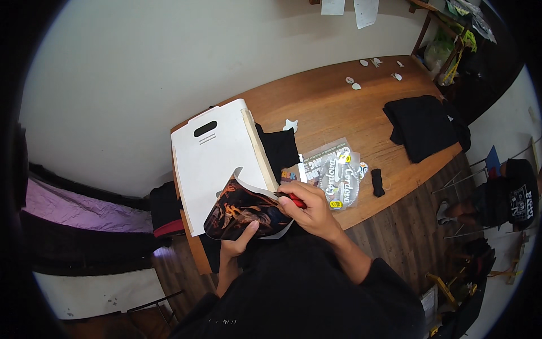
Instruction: Cutting out a printed graphic from a transfer sheet using a utility knife.
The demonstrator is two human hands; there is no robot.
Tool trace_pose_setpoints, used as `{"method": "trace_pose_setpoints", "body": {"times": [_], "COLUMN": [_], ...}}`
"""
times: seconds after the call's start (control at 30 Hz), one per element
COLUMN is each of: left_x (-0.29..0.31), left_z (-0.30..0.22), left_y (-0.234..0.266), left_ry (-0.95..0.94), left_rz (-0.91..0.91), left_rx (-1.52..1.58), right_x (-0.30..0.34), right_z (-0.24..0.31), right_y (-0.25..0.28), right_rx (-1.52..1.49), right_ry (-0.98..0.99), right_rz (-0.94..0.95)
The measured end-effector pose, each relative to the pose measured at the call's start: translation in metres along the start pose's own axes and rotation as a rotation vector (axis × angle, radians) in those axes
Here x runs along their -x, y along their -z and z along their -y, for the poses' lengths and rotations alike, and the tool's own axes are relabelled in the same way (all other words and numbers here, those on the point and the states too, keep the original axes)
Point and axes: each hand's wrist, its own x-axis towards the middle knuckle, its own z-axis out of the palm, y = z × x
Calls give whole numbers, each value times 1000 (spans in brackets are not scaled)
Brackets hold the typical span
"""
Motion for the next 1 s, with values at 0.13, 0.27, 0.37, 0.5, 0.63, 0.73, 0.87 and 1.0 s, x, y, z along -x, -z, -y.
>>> {"method": "trace_pose_setpoints", "body": {"times": [0.13,0.27,0.37,0.5,0.63,0.73,0.87,1.0], "left_x": [0,0,-2,-1,-2,-1,0,-1], "left_z": [2,2,1,1,2,2,2,3], "left_y": [1,0,1,0,0,0,0,1], "left_ry": [-17,-22,-46,-16,-32,-37,-21,-6], "left_rz": [-81,-83,-75,6,-69,-72,-73,20], "left_rx": [12,51,44,36,61,53,61,25], "right_x": [0,0,1,1,1,1,1,0], "right_z": [0,-2,-2,-3,-3,-1,-2,-4], "right_y": [-3,-4,-4,-2,-1,-1,-1,-2], "right_rx": [-39,-45,-69,-66,-31,-27,-51,-6], "right_ry": [-17,97,85,6,13,-17,59,40], "right_rz": [-10,-66,-71,-12,-3,3,-46,-12]}}
